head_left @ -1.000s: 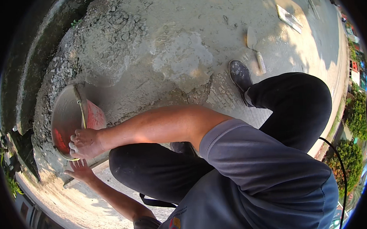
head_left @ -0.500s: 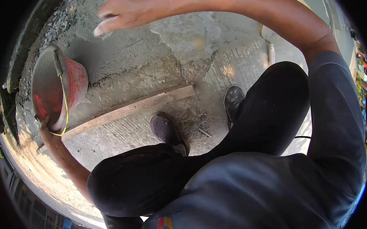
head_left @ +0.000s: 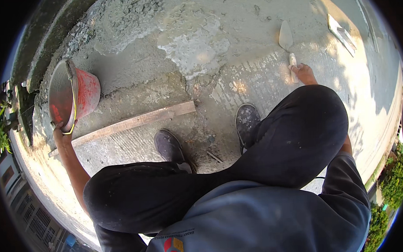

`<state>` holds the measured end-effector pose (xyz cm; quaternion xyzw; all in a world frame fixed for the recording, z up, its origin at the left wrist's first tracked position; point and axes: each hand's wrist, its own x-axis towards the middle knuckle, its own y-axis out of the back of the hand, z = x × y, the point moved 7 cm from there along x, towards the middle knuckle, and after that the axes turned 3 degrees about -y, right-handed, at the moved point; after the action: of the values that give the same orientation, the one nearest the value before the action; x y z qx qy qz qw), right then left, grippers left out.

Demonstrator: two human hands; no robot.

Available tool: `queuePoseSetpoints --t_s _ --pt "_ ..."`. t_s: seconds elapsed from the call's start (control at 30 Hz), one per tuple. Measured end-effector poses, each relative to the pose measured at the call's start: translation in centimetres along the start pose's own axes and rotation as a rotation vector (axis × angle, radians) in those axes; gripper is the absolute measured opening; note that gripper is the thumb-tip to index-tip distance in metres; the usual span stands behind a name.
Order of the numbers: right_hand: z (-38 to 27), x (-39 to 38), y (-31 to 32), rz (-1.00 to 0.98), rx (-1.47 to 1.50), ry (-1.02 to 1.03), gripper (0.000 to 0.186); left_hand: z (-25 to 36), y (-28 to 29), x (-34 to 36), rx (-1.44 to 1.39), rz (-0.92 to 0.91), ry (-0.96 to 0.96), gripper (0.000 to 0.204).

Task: Apply and smooth mortar on the ground using a trowel.

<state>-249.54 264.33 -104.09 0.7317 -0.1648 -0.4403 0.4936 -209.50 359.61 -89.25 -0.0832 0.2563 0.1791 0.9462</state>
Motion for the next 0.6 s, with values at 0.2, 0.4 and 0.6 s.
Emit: queuePoseSetpoints --t_s 0.2,0.4,0.6 --pt "-6.2 -1.6 -0.9 -0.156 0.646 -0.016 0.035 1.2 2.0 -0.3 -0.022 -0.006 -0.009 0.04" --pt "-13.2 -4.3 0.4 -0.598 1.262 -0.032 0.05 -2.7 1.9 -0.7 -0.041 -0.008 -0.003 0.035" --pt "-25.3 -9.5 1.5 -0.022 0.332 0.634 0.053 -4.7 1.9 -2.8 -0.055 0.058 -0.025 0.031"
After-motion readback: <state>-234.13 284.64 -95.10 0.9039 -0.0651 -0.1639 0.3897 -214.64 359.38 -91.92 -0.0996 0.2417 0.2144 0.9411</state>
